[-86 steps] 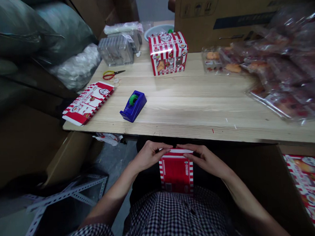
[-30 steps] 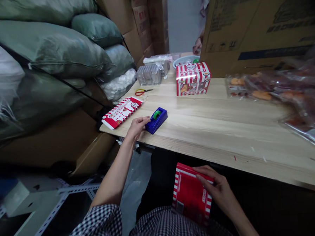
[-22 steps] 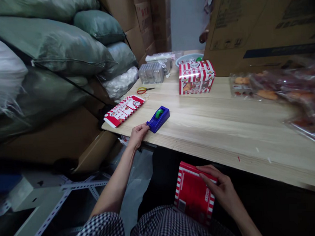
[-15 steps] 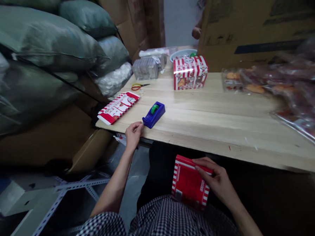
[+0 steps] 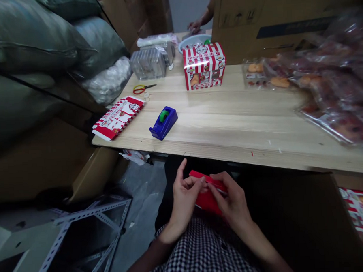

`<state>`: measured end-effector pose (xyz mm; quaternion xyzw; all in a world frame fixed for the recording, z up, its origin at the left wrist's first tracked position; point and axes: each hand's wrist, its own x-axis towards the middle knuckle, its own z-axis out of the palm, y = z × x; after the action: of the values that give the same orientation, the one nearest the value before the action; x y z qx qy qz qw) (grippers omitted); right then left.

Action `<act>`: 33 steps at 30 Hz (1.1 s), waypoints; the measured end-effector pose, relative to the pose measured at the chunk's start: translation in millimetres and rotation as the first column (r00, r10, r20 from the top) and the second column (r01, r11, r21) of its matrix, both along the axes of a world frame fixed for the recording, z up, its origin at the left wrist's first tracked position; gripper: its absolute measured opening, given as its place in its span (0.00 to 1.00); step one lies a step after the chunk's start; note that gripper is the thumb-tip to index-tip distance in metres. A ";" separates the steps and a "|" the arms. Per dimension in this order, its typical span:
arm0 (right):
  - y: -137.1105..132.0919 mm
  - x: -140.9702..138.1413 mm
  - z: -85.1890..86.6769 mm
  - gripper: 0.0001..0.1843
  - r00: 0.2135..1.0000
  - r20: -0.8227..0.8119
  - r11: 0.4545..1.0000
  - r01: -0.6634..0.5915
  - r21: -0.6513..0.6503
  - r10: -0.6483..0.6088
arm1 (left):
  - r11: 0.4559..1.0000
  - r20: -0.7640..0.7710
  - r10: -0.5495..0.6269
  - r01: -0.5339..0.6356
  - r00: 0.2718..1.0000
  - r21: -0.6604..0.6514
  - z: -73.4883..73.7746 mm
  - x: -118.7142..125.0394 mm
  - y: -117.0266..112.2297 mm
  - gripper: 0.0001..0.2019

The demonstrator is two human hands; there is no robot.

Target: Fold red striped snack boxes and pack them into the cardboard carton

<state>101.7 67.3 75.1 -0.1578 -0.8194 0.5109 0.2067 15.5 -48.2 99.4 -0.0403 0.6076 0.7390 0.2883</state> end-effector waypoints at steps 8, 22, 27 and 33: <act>7.8 -1.7 0.8 0.25 0.968 0.060 0.942 -0.249 0.224 0.242 | 1.000 0.076 0.017 -0.015 0.997 -0.024 -9.6 -4.8 -7.7 0.47; 22.2 2.9 18.5 0.13 0.953 0.091 0.947 -0.269 -0.173 0.288 | 0.747 -0.469 -0.533 0.131 0.704 -0.652 -11.0 -34.9 -31.7 0.29; 21.7 22.0 19.2 0.11 0.991 0.100 0.886 -0.032 -0.462 0.088 | 0.704 -0.374 -0.708 0.567 0.598 -0.426 16.6 -44.4 -27.9 0.12; 34.8 67.7 17.0 0.31 0.945 0.068 0.701 0.284 -0.655 -0.320 | 0.919 -0.371 -0.357 0.249 0.858 -0.307 31.0 -51.7 -8.3 0.12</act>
<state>169.5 102.1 92.1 -0.3392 -0.5450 0.7282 0.2400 -36.2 -56.5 130.3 0.1804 0.7412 0.5933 0.2573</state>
